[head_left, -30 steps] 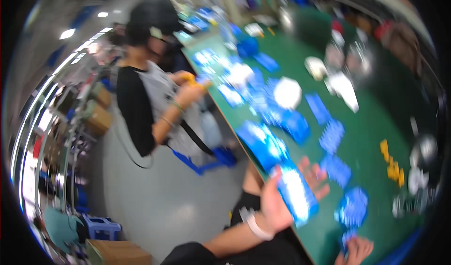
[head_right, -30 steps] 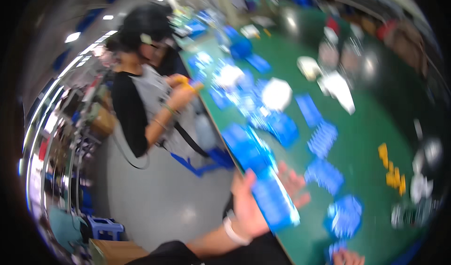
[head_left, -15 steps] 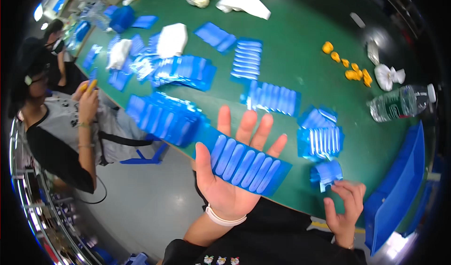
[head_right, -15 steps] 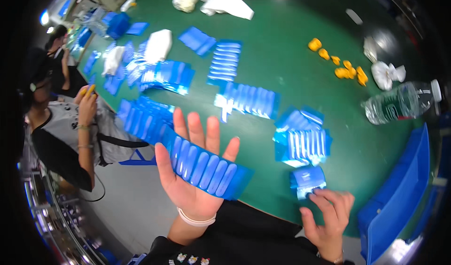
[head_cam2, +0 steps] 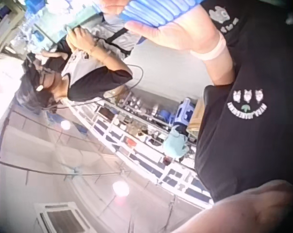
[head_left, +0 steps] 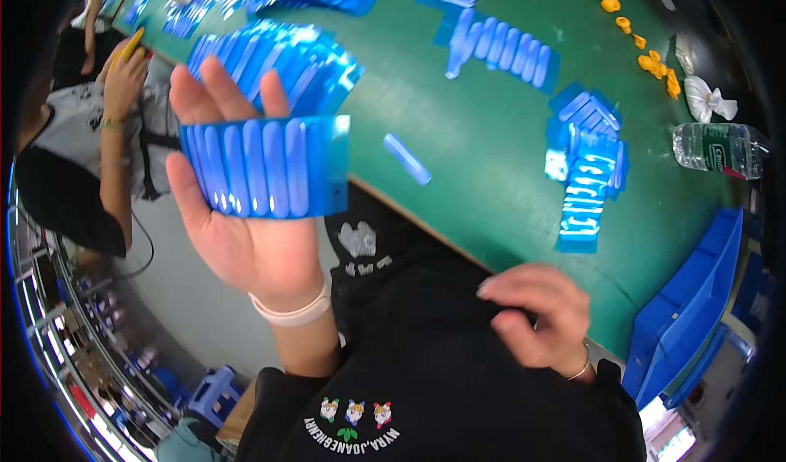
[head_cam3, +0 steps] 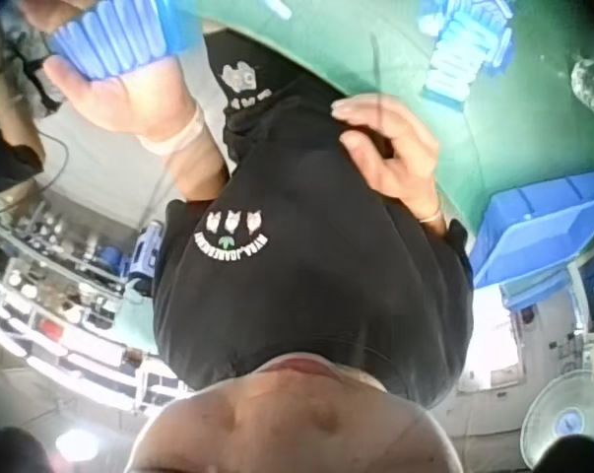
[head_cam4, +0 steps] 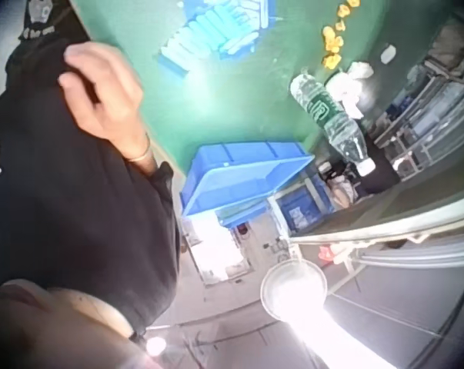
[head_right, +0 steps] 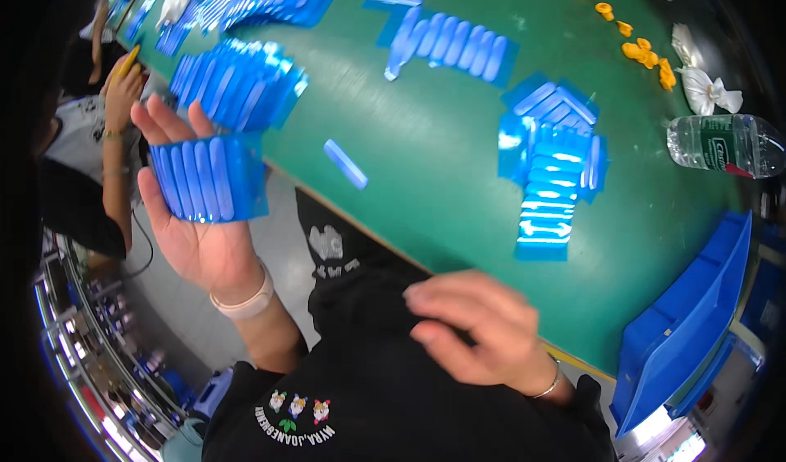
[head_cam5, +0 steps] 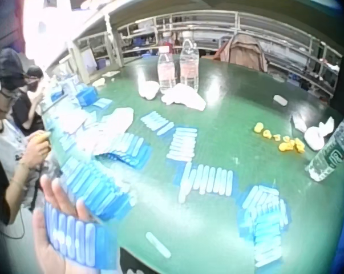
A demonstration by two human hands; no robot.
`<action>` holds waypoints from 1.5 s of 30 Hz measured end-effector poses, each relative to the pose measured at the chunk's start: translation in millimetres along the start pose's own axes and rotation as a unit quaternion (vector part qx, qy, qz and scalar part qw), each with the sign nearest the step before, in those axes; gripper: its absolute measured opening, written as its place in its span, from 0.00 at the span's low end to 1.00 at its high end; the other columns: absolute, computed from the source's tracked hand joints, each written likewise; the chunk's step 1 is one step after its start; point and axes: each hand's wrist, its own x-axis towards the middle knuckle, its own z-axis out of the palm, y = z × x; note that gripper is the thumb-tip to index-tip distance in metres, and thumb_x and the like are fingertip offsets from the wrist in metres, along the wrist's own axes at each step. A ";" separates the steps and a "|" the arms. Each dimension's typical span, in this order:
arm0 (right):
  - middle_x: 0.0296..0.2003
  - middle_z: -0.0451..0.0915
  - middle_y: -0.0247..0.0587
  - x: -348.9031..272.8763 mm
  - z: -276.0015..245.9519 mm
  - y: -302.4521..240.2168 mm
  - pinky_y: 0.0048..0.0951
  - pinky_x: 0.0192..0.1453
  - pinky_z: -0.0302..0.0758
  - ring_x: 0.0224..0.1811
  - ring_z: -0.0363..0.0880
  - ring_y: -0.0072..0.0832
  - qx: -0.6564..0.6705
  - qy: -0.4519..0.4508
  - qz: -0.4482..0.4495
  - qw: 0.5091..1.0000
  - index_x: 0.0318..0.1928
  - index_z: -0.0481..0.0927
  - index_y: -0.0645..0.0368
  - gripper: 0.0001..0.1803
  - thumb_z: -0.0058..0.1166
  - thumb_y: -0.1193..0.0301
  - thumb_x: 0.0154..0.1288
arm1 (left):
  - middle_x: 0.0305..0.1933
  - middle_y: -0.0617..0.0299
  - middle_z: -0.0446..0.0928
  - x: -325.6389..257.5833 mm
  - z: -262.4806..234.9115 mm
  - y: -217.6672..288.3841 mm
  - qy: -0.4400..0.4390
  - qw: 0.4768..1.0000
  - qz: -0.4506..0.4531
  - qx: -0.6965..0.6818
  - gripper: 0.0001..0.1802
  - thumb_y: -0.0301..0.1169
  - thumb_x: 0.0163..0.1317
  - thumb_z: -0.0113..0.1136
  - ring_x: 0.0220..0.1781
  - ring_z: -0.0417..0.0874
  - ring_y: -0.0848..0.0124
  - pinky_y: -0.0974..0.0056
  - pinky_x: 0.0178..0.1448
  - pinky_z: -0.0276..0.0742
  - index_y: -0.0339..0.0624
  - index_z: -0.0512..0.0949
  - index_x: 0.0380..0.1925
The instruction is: The person sorts and assembles small plastic components by hand, taking them from carrier sheets on a production line.
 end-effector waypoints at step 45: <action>0.64 0.56 0.51 29.3 3.0 -4.4 0.31 0.50 0.76 0.46 0.77 0.31 0.128 0.164 0.162 0.965 0.67 0.51 0.65 0.45 0.63 0.82 0.50 | 0.70 0.67 0.56 -16.5 7.4 -102.9 0.018 0.985 -0.164 -0.053 0.32 0.55 0.67 0.32 0.74 0.45 0.62 0.40 0.72 0.28 0.59 0.48 0.68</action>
